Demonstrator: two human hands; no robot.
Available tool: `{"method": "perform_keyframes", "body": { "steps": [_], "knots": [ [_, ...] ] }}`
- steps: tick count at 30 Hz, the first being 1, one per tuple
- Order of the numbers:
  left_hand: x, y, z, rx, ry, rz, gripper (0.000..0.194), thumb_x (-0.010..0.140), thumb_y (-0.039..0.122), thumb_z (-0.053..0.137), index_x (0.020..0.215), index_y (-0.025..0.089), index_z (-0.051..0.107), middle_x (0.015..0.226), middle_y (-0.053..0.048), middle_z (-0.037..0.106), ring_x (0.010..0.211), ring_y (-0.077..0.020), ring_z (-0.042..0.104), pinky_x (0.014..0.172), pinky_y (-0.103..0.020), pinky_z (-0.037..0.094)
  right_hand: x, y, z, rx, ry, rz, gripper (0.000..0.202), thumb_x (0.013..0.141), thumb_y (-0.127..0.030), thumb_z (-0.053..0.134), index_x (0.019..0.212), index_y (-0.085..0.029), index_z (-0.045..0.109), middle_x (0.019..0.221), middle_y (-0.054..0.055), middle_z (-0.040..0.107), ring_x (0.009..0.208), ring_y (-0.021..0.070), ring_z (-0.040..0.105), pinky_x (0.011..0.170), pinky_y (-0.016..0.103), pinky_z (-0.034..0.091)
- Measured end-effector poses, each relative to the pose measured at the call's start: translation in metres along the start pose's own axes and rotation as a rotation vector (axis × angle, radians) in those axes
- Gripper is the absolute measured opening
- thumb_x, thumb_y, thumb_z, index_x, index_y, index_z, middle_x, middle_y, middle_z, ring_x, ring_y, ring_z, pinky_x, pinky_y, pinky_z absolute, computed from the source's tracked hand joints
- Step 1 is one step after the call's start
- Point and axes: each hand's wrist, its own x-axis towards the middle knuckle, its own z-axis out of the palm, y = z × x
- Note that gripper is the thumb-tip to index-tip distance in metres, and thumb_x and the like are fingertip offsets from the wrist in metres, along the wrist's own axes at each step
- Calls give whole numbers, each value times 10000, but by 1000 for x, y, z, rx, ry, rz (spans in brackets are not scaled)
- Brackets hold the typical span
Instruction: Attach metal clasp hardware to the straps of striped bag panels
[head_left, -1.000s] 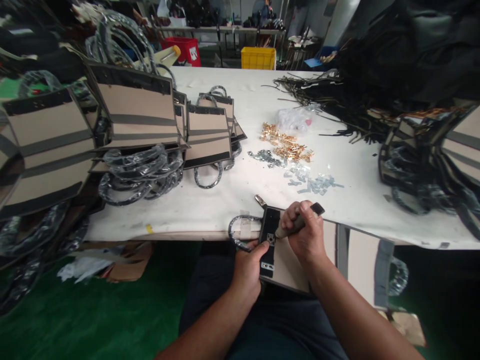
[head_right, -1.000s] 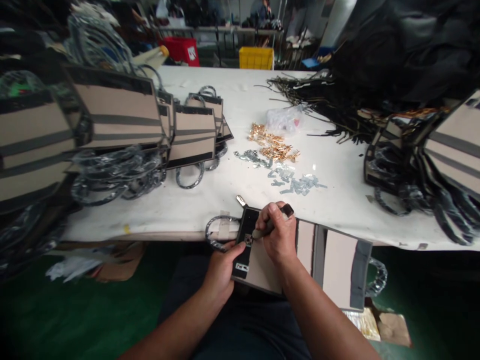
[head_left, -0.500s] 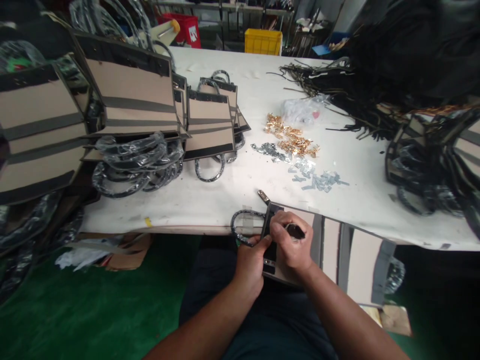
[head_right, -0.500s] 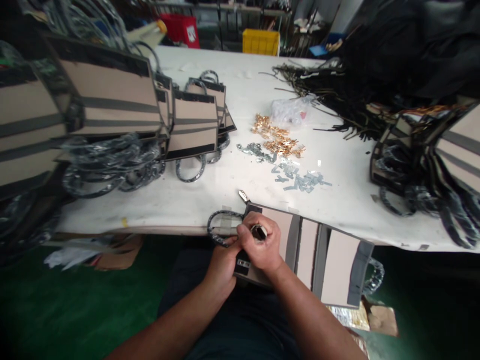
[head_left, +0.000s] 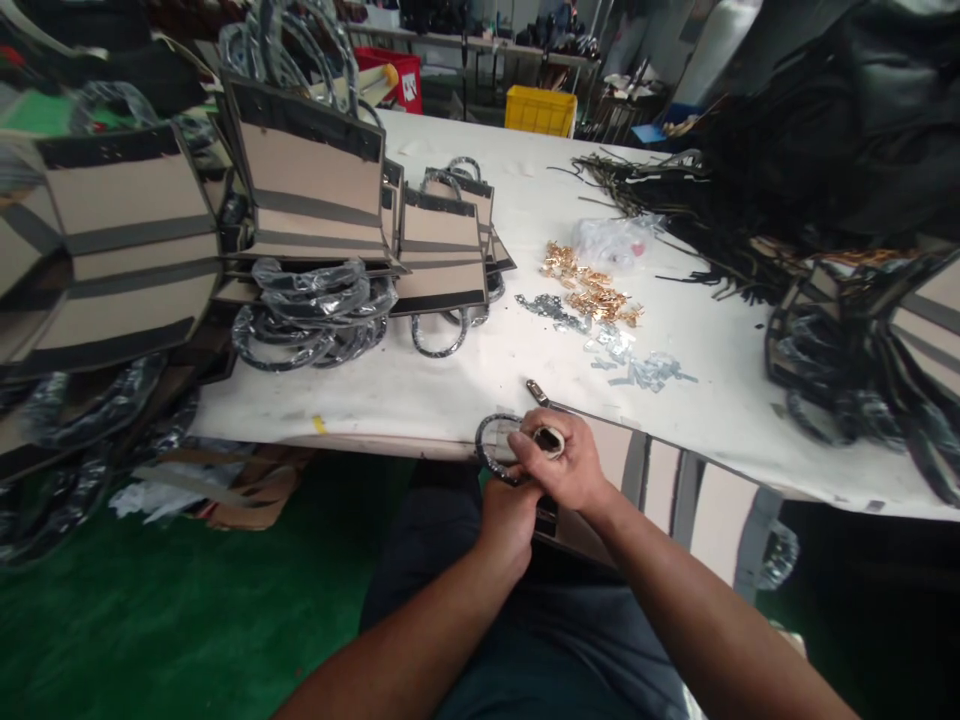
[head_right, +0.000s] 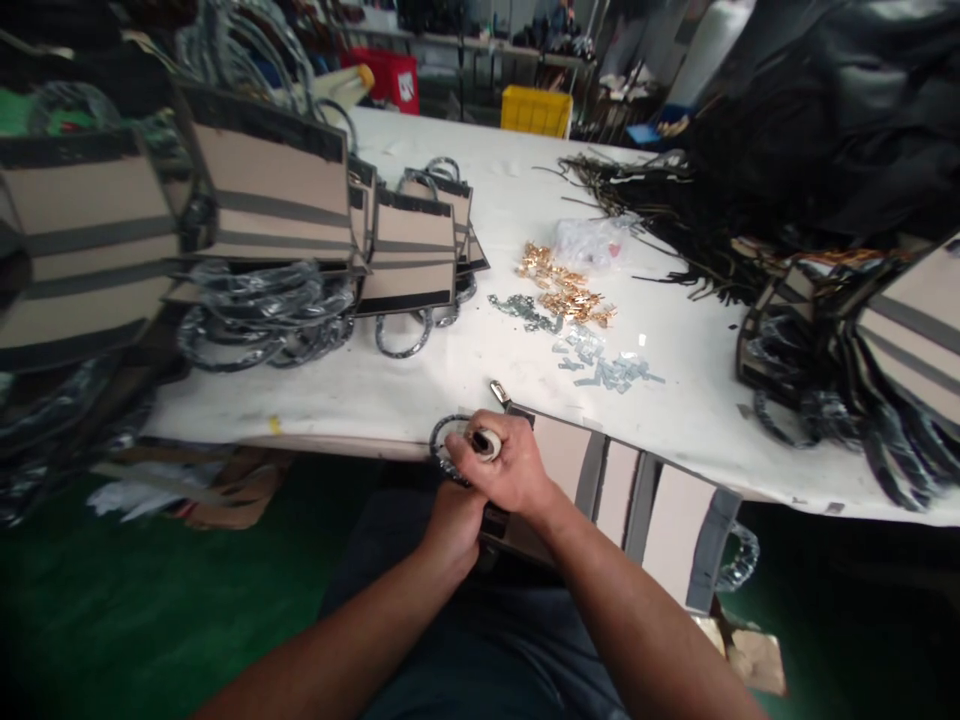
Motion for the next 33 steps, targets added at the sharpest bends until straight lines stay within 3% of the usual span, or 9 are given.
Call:
{"method": "perform_keyframes", "body": {
  "steps": [4, 9, 13, 15, 19, 23, 26, 30, 33],
  "knots": [
    [0, 0, -1, -49, -32, -60, 237, 565, 272, 907, 699, 136, 767, 685, -68, 755, 648, -216, 705, 614, -296, 527, -7, 15, -8, 22, 24, 12, 295, 921, -324, 661, 676, -205, 549, 629, -23, 546, 585, 123, 486, 565, 267, 397],
    [2, -2, -3, -75, -38, -117, 301, 546, 281, 916, 753, 112, 778, 708, -94, 768, 601, -213, 701, 602, -312, 542, -10, 9, -29, 365, 184, 114, 370, 964, -334, 654, 661, -226, 472, 567, -50, 480, 482, 108, 421, 473, 258, 342],
    [3, -2, -2, -60, -57, -121, 305, 558, 274, 905, 788, 107, 792, 748, -108, 784, 643, -231, 719, 635, -329, 561, -10, -14, -26, 538, 250, -74, 334, 934, -375, 688, 691, -231, 509, 588, -48, 487, 489, 124, 461, 477, 270, 386],
    [2, 0, -2, -55, -47, -109, 277, 551, 257, 897, 759, 110, 789, 733, -97, 779, 634, -216, 708, 623, -309, 545, -13, -11, -17, 470, 262, -116, 327, 926, -378, 695, 685, -230, 531, 586, -39, 500, 519, 137, 482, 512, 289, 417],
    [0, 3, -1, -44, -24, -110, 261, 540, 260, 911, 718, 121, 781, 693, -75, 765, 625, -202, 698, 613, -290, 524, -24, 15, -13, 211, 227, 0, 335, 947, -336, 656, 659, -220, 530, 616, -15, 545, 575, 141, 493, 563, 294, 409],
    [0, 4, -3, -42, -67, -141, 320, 566, 266, 897, 831, 107, 815, 775, -112, 799, 691, -244, 740, 683, -336, 566, -27, 23, -43, 2, 243, 95, 357, 960, -404, 642, 674, -216, 541, 640, -16, 564, 588, 140, 497, 589, 290, 410],
    [-1, 4, -4, -49, -86, -165, 358, 576, 273, 903, 875, 98, 812, 806, -131, 808, 701, -263, 754, 709, -362, 583, -25, 21, -61, -245, 176, 215, 334, 937, -429, 674, 702, -212, 580, 617, -29, 546, 574, 139, 488, 574, 275, 389],
    [-5, 6, -6, -42, -114, -204, 417, 582, 313, 940, 912, 102, 794, 798, -121, 801, 737, -285, 772, 703, -354, 583, -24, 32, -62, -672, 63, 232, 147, 903, -374, 705, 946, -243, 758, 933, 22, 735, 728, 181, 649, 657, 283, 432],
    [-9, 6, -16, 24, -168, -157, 519, 638, 389, 930, 1045, 113, 765, 928, -139, 806, 920, -328, 782, 773, -368, 598, -25, 39, -58, -791, 10, 245, 225, 938, -356, 658, 1122, -306, 778, 1123, 25, 756, 839, 206, 716, 696, 292, 465]
  ]
}}
